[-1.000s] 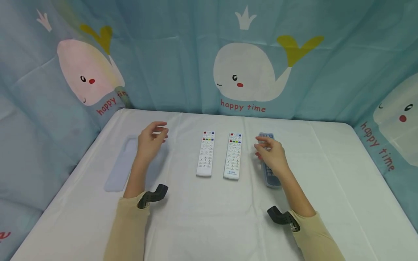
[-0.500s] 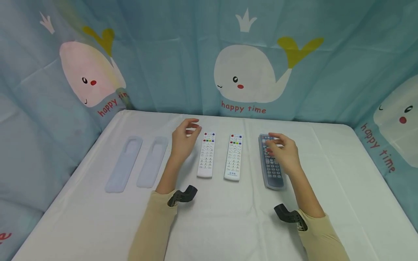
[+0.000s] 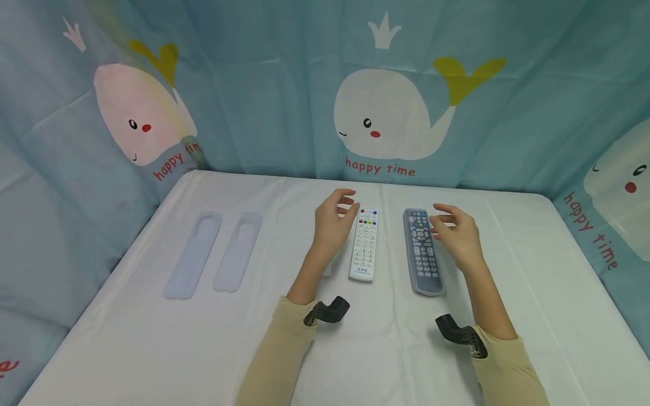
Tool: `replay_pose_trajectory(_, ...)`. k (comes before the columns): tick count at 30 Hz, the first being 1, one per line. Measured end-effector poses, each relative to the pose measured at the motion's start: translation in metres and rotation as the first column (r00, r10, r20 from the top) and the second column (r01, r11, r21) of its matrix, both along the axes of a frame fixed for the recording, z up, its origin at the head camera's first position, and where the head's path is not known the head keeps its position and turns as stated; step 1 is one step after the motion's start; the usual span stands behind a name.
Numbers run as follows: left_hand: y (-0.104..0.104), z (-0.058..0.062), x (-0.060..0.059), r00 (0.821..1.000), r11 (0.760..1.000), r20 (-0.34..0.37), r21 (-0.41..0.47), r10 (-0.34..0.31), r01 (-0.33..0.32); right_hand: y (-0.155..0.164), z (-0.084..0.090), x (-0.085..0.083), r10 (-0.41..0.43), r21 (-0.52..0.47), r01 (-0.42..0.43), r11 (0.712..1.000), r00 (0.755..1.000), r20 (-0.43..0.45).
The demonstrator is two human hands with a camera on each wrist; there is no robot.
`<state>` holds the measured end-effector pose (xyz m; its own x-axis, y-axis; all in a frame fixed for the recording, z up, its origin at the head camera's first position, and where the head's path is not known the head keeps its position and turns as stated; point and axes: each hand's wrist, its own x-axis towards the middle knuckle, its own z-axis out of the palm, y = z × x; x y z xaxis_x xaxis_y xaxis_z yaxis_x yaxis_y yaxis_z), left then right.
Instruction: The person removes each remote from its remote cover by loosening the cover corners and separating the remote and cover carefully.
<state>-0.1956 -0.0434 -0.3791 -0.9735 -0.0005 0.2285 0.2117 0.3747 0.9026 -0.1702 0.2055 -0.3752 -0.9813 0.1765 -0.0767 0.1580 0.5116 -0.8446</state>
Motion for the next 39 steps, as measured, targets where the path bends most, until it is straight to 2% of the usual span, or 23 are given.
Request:
replay_pose_trajectory(10, 0.052, -0.008, 0.007, 0.995, 0.996, 0.052, 0.033, -0.087, 0.085, 0.005, -0.007, -0.001, 0.005, 0.028, -0.006, 1.0, 1.0, 0.021)
replay_pose_trajectory(16, 0.073, -0.015, 0.013, 0.987, 0.993, 0.103, 0.014, -0.122, 0.121, 0.007, -0.012, -0.002, 0.011, 0.039, -0.012, 0.999, 0.999, 0.036)
replay_pose_trajectory(26, 0.089, -0.028, 0.017, 0.964, 0.983, 0.206, -0.027, -0.171, 0.18, 0.012, -0.021, -0.005, 0.06, 0.038, -0.064, 0.997, 0.994, 0.096)
replay_pose_trajectory(33, 0.097, -0.037, 0.021, 0.933, 0.974, 0.315, -0.077, -0.177, 0.211, 0.015, -0.025, -0.006, 0.081, 0.009, -0.082, 0.997, 0.989, 0.121)
replay_pose_trajectory(39, 0.102, -0.042, 0.021, 0.921, 0.974, 0.347, -0.073, -0.175, 0.213, 0.017, -0.026, -0.009, 0.102, -0.008, -0.102, 0.995, 0.983, 0.154)
